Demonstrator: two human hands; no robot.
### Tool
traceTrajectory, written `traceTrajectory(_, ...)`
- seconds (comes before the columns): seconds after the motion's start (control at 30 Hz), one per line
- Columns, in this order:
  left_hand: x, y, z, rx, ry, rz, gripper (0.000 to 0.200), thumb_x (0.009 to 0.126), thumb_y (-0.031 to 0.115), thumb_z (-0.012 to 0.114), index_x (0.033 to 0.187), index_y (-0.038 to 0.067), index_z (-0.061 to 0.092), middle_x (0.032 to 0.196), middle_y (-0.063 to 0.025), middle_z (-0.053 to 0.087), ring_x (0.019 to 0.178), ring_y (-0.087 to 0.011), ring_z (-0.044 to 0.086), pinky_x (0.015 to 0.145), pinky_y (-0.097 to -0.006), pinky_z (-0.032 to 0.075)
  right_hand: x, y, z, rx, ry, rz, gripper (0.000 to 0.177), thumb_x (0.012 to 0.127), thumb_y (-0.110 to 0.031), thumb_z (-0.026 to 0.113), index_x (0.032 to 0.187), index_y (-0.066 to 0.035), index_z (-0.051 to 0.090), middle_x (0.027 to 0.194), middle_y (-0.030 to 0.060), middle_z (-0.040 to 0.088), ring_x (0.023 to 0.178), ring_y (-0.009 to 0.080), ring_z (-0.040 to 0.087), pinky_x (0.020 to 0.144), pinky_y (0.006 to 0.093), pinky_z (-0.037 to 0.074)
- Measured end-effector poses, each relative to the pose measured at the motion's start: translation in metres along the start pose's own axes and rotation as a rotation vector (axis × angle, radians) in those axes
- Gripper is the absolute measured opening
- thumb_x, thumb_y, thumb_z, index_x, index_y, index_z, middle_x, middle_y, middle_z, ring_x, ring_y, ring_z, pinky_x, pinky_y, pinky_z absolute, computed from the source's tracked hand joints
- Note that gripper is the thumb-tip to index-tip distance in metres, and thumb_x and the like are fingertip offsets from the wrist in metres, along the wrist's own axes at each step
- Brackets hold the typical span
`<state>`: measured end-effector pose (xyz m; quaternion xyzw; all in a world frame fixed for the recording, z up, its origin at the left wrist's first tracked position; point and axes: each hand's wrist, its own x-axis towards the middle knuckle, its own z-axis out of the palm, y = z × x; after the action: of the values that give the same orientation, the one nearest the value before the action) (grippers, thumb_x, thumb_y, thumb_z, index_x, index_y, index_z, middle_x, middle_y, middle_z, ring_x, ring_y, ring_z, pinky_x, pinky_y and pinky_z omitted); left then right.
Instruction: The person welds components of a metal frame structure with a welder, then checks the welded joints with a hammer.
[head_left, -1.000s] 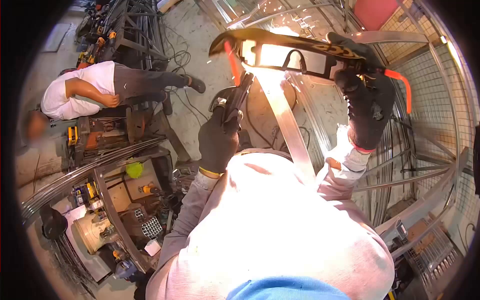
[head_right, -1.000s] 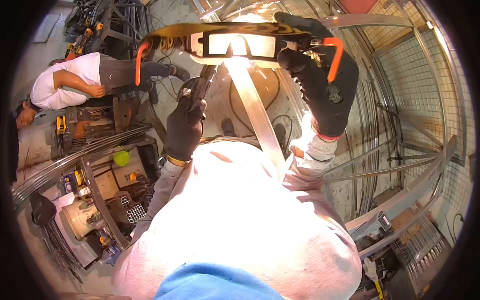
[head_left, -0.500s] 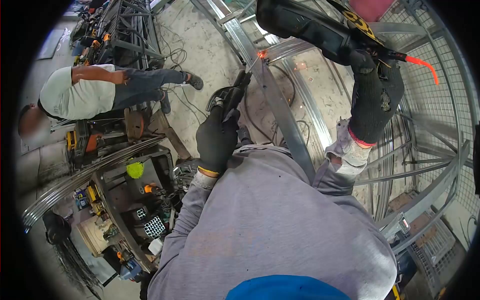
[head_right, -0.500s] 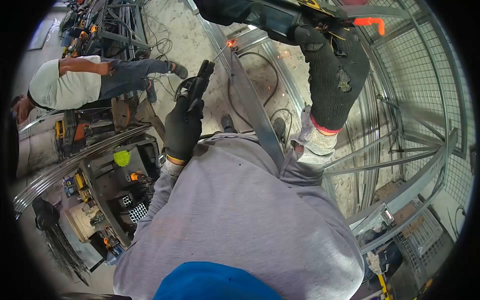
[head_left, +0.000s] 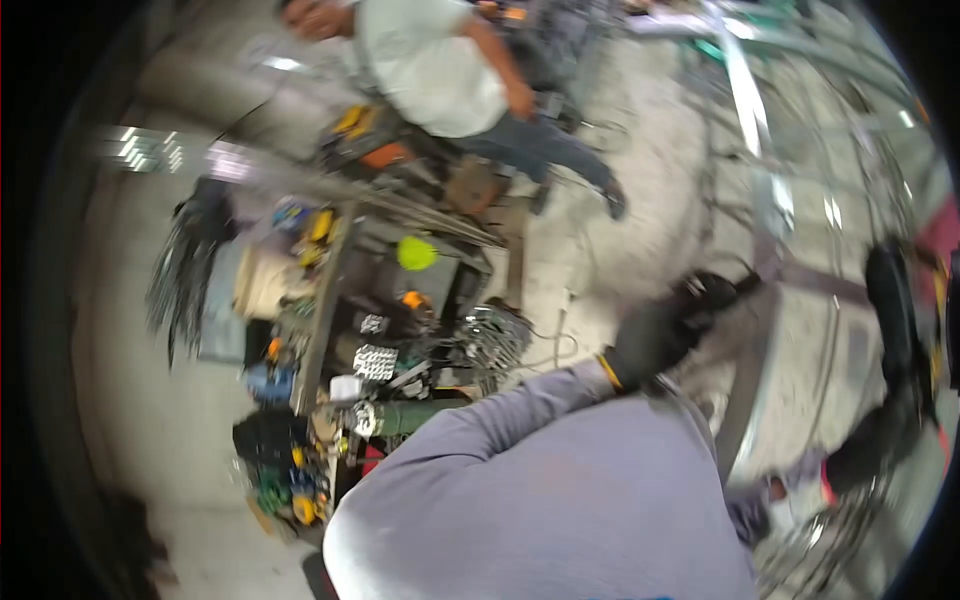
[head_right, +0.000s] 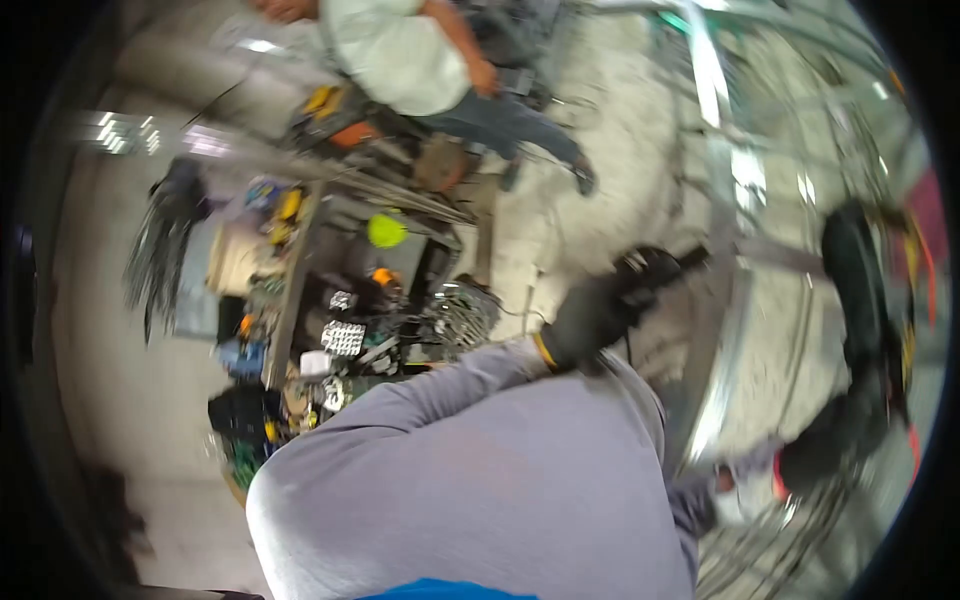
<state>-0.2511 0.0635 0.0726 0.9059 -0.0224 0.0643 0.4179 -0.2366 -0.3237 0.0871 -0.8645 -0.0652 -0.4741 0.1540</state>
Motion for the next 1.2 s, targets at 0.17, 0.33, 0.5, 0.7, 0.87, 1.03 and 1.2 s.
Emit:
traceTrajectory(0.17,-0.004,0.017,-0.023,-0.042,-0.026,-0.027,0.041,0.093,0.031,0.075,0.126,0.01,0.068,0.081,-0.0151,0.073,0.073,-0.0315,0.074,0.068,-0.0419,0.057,0.014,-0.02,0.001,0.097,0.129,0.03,0.025,0.104,-0.002,0.057,0.124,0.001,0.072,0.119,0.0185,0.072,0.102,0.0276,0.073,0.082,0.035,0.06)
traceTrajectory(0.33,-0.01,0.01,-0.025,-0.001,-0.018,-0.027,0.04,0.093,0.032,0.074,0.125,0.008,0.068,0.078,-0.0145,0.072,0.071,-0.0304,0.073,0.067,-0.0412,0.056,-0.003,0.019,0.009,0.056,0.162,-0.058,0.025,0.106,-0.008,0.056,0.126,0.0,0.07,0.113,0.0163,0.072,0.097,0.0241,0.075,0.076,0.0333,0.06)
traceTrajectory(0.5,-0.007,0.015,-0.033,-0.009,-0.109,-0.168,0.042,0.096,0.034,0.071,0.125,0.004,0.066,0.08,-0.0134,0.073,0.074,-0.0266,0.074,0.069,-0.0397,0.057,0.013,-0.039,0.001,0.467,0.268,0.453,0.021,0.103,-0.01,0.063,0.121,0.001,0.068,0.11,0.0157,0.072,0.094,0.0268,0.073,0.078,0.035,0.059)
traceTrajectory(0.7,-0.01,0.011,-0.031,-0.039,-0.063,-0.148,0.041,0.096,0.036,0.071,0.121,0.004,0.066,0.086,-0.0167,0.073,0.079,-0.0305,0.075,0.071,-0.0398,0.056,-0.005,-0.006,0.006,-0.39,0.22,-0.041,0.025,0.097,-0.004,0.071,0.121,0.001,0.067,0.106,0.0173,0.07,0.091,0.031,0.071,0.076,0.0394,0.058)
traceTrajectory(0.87,-0.01,0.011,-0.029,-0.067,-0.081,-0.198,0.042,0.095,0.039,0.072,0.117,0.004,0.067,0.086,-0.0178,0.073,0.08,-0.0326,0.074,0.072,-0.0414,0.056,-0.003,-0.018,0.005,-0.249,0.197,0.032,0.029,0.094,0.003,0.069,0.123,0.001,0.067,0.106,0.0184,0.07,0.092,0.0326,0.071,0.077,0.0398,0.057)
traceTrajectory(1.03,-0.009,0.01,-0.027,-0.002,-0.073,-0.212,0.043,0.095,0.043,0.071,0.112,0.003,0.069,0.085,-0.0184,0.072,0.079,-0.0323,0.073,0.07,-0.0435,0.054,-0.004,-0.022,0.011,-0.02,0.27,0.18,0.033,0.093,0.006,0.068,0.125,0.0,0.067,0.107,0.0196,0.07,0.092,0.0355,0.069,0.077,0.042,0.056)
traceTrajectory(1.2,-0.009,0.014,-0.027,-0.131,-0.081,-0.216,0.038,0.097,0.04,0.07,0.107,0.003,0.069,0.078,-0.0152,0.072,0.071,-0.0294,0.071,0.065,-0.0406,0.053,0.004,-0.035,0.002,-0.141,0.26,0.019,0.044,0.094,0.011,0.065,0.135,-0.005,0.064,0.124,0.0207,0.064,0.103,0.0352,0.067,0.08,0.0432,0.055)
